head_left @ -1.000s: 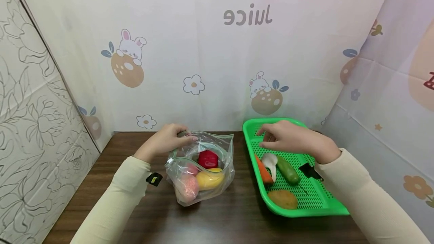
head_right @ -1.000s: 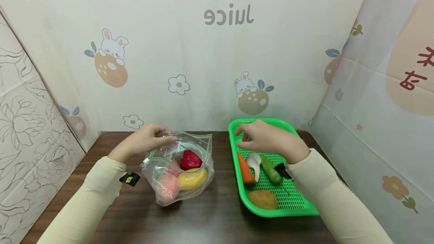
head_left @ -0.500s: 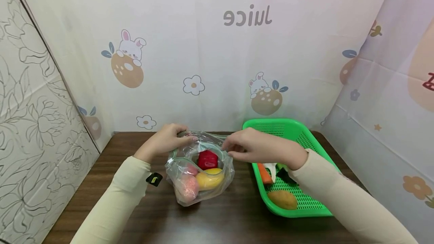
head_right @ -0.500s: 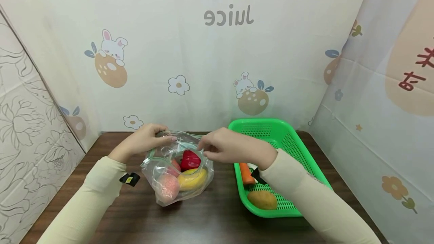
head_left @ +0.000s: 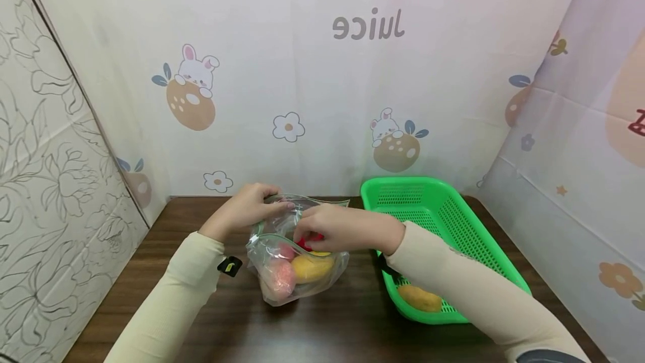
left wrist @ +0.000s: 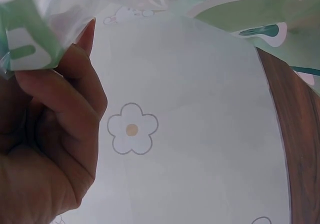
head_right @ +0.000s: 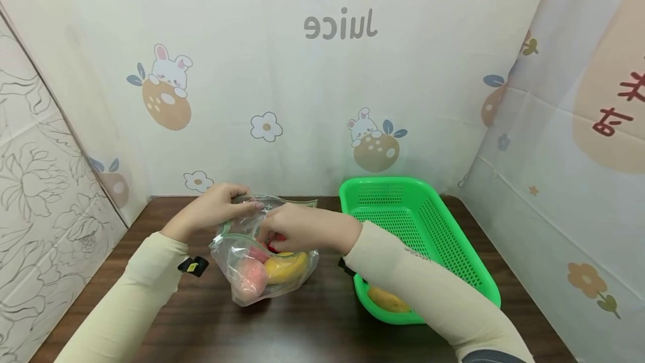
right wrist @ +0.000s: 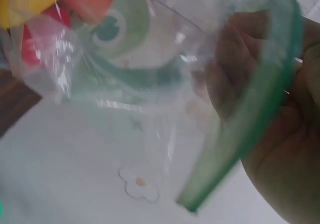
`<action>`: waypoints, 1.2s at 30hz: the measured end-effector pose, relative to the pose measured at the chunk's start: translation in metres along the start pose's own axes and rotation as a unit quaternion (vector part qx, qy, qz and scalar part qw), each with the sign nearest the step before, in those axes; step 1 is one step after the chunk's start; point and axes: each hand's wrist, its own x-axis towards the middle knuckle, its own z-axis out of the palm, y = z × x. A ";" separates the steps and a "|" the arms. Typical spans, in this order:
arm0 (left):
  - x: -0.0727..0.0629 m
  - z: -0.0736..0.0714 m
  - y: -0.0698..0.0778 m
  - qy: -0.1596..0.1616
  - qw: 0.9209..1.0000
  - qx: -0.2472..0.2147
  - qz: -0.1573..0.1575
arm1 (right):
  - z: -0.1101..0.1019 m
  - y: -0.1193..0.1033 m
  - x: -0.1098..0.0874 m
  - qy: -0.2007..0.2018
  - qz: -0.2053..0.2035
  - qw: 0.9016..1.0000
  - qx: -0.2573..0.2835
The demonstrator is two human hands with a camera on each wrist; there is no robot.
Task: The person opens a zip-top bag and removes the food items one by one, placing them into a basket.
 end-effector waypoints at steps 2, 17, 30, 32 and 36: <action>0.000 0.000 0.000 0.001 1.000 0.001 0.003 | 0.006 0.001 0.006 -0.012 -0.006 1.000 0.004; 0.000 0.001 0.002 0.003 1.000 0.006 0.012 | 0.049 0.014 0.039 -0.159 0.099 0.980 0.062; 0.001 0.002 0.001 0.003 1.000 0.007 0.007 | 0.088 0.039 0.050 -0.119 0.039 0.980 0.153; 0.001 0.002 0.001 0.003 1.000 0.005 0.006 | 0.091 0.036 0.051 -0.101 0.038 0.986 0.130; 0.000 0.002 0.002 0.001 1.000 0.003 0.003 | 0.095 0.029 0.050 -0.074 0.066 0.991 0.086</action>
